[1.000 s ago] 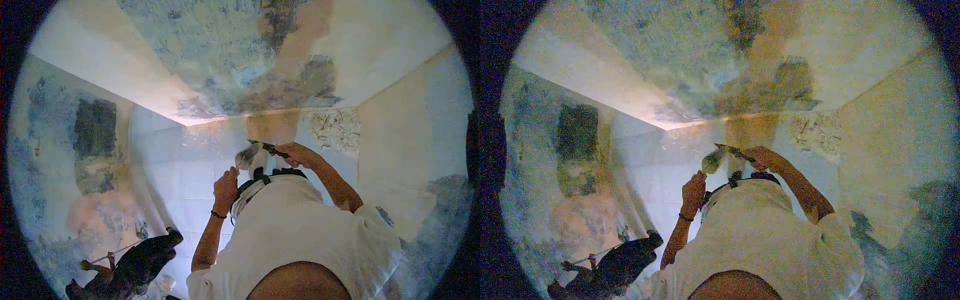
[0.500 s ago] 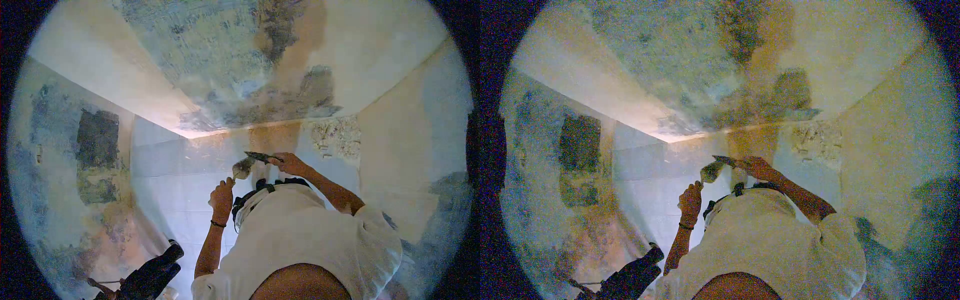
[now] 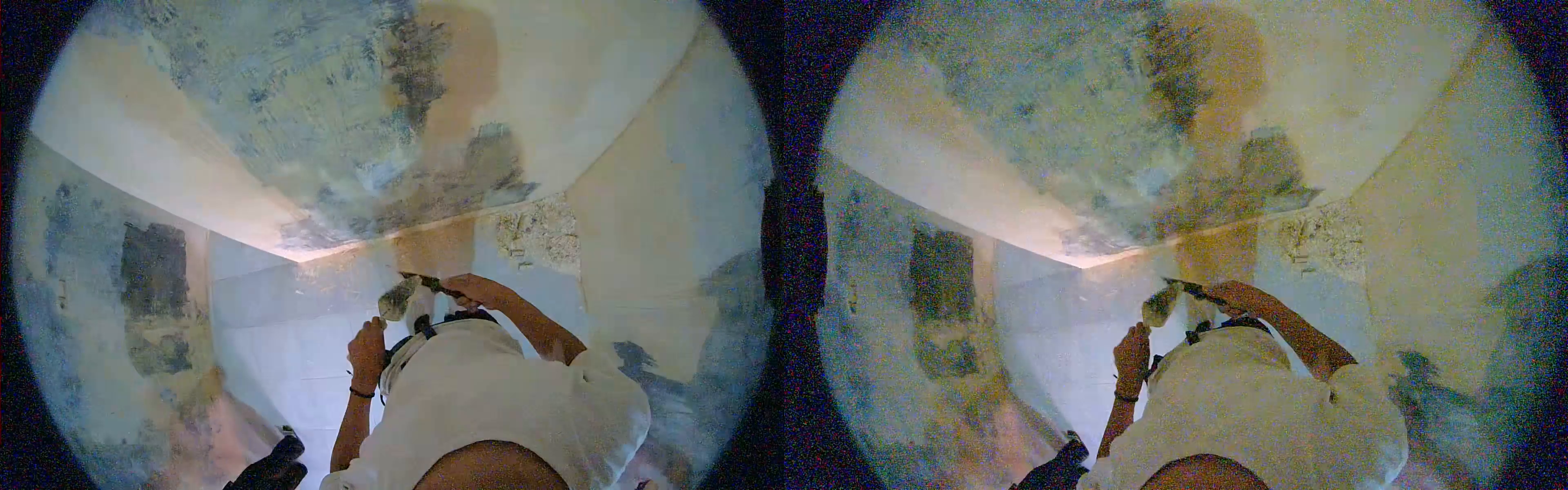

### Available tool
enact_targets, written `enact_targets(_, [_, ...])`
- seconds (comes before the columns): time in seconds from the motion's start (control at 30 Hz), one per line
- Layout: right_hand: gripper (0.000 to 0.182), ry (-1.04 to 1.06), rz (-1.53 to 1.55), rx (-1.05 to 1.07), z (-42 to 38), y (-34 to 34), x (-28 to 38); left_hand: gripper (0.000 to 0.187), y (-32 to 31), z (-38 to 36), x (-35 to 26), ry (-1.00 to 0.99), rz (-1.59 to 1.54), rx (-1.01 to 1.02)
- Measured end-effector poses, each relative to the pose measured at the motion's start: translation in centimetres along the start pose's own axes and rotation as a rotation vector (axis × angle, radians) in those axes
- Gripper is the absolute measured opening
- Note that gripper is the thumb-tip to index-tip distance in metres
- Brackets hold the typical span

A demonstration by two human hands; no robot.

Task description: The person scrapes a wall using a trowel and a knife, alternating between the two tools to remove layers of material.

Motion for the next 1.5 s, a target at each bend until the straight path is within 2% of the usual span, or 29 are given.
enact_targets(0.03, [0.044, -0.073, 0.375, 0.166, -0.1, 0.0, 0.2, 0.020, -2.2, -0.6, 1.1, -0.015, -0.042, -0.055])
enact_targets(0.07, [0.039, -0.057, 0.514, 0.167, -0.5, 0.2, 1.7, 0.021, -3.2, -0.8, 1.7, -0.031, -0.084, -0.112])
enact_targets(0.1, [0.035, -0.040, 0.653, 0.170, -0.9, 0.5, 3.2, 0.021, -3.3, -0.9, 1.2, 0.030, 0.075, 0.064])
enact_targets(0.13, [0.035, 0.057, 0.556, 0.000, -3.0, 1.0, 6.9, 0.021, -3.8, -1.3, 2.1, 0.025, 0.097, 0.112])
enact_targets(0.2, [0.043, 0.164, 0.460, -0.207, -7.2, 2.2, 12.7, 0.021, -7.0, -3.6, 4.9, 0.020, 0.124, 0.207])
enact_targets(0.23, [0.044, 0.198, 0.474, -0.253, -8.5, 2.8, 15.3, 0.020, -8.5, -3.8, 6.8, 0.106, 0.204, 0.209])
enact_targets(0.27, [0.045, 0.229, 0.492, -0.297, -9.2, 3.3, 16.6, 0.019, -7.4, -2.7, 6.3, 0.102, 0.199, 0.159])
enact_targets(0.3, [0.048, 0.244, 0.212, -0.411, -9.1, 4.3, 15.5, 0.019, -6.5, -2.3, 5.5, 0.105, 0.192, 0.117])
enact_targets(0.4, [0.048, 0.078, -0.301, -0.405, -5.7, 3.0, 10.2, 0.015, -5.3, -0.5, 3.5, 0.020, 0.193, 0.016])
enact_targets(0.5, [0.045, -0.020, -0.545, -0.436, -3.9, 0.7, 5.4, 0.015, -2.4, 0.6, -0.9, -0.098, 0.216, -0.023])
enact_targets(0.6, [0.043, 0.181, -0.611, -0.671, -4.6, 1.5, 1.4, 0.015, -1.2, 1.5, -2.8, -0.143, 0.276, 0.062])
enact_targets(0.63, [0.043, 0.162, -0.910, -0.641, -5.0, 1.7, -0.1, 0.014, -1.6, 1.6, -2.4, -0.113, 0.174, 0.001])
enact_targets(0.7, [0.043, -0.177, -1.005, -0.461, -4.0, 2.3, -8.9, 0.015, 3.7, 2.4, -4.3, -0.116, -0.069, -0.241])
enact_targets(0.73, [0.043, -0.122, -0.958, -0.534, -4.8, 1.4, -9.7, 0.016, 5.7, 2.6, -5.1, -0.120, -0.189, -0.367])
enact_targets(0.77, [0.043, -0.057, -0.929, -0.612, -5.7, 1.6, -9.1, 0.018, 5.6, 3.3, -4.5, 0.013, -0.231, -0.365])
enact_targets(0.8, [0.043, 0.003, -0.896, -0.678, -6.5, 2.0, -8.7, 0.017, 6.0, 4.2, -4.9, -0.078, -0.209, -0.392])
enact_targets(0.87, [0.042, 0.115, -0.598, -0.555, -7.0, 0.4, -2.3, 0.015, 4.9, 3.7, -5.2, -0.248, -0.161, -0.383])
enact_targets(0.9, [0.042, 0.298, -0.577, -0.535, -6.9, 0.1, -0.2, 0.013, 2.5, 3.6, -4.7, -0.152, -0.017, -0.256])
enact_targets(0.97, [0.044, 0.394, -0.361, -0.383, -6.8, 0.2, 2.5, 0.013, -0.7, 3.3, -4.5, -0.220, -0.001, -0.160])
enact_targets(1.0, [0.044, 0.308, -0.166, -0.238, -6.6, -0.1, 3.4, 0.013, -1.1, 3.1, -4.7, -0.246, 0.013, -0.114])
enact_targets(1.03, [0.043, 0.240, -0.001, -0.166, -6.9, -0.8, 4.6, 0.013, -1.9, 3.0, -4.5, -0.166, 0.021, -0.031])
enact_targets(1.07, [0.042, 0.164, 0.163, -0.107, -7.3, -1.5, 5.9, 0.013, -2.2, 2.8, -4.1, -0.157, 0.024, -0.032])
enact_targets(1.17, [0.040, 0.028, 0.652, -0.128, -8.9, -2.3, 7.9, 0.013, -3.9, 1.7, -2.1, -0.159, -0.055, -0.086])
enact_targets(1.23, [0.040, -0.004, 1.080, -0.068, -8.8, -1.7, 6.3, 0.014, -5.9, 0.5, 1.0, -0.129, 0.083, -0.015])
enact_targets(1.33, [0.040, 0.236, 0.491, -0.464, -12.9, 2.0, 13.1, 0.016, -7.4, -2.1, 4.5, 0.033, 0.133, 0.122])
enact_targets(1.37, [0.042, 0.162, 0.208, -0.561, -12.4, 2.8, 12.5, 0.017, -6.9, -2.1, 5.7, 0.093, 0.141, 0.179])
enact_targets(1.43, [0.044, 0.358, -0.204, -0.651, -10.4, 2.1, 11.3, 0.016, -5.4, -1.5, 4.6, 0.048, 0.124, 0.065])
enact_targets(1.5, [0.047, 0.301, -0.507, -0.636, -7.0, 1.0, 8.0, 0.015, -3.5, 0.6, 2.3, -0.013, 0.117, 0.011])
Point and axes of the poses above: each hand's wrist, its own z-axis towards the middle knuckle, its own y-axis out of the back of the hand, x = y × z, the point moved 6 cm from there along z, towards the middle knuckle, and after that the axes turned 7 degrees about -z, right-handed, at the moved point
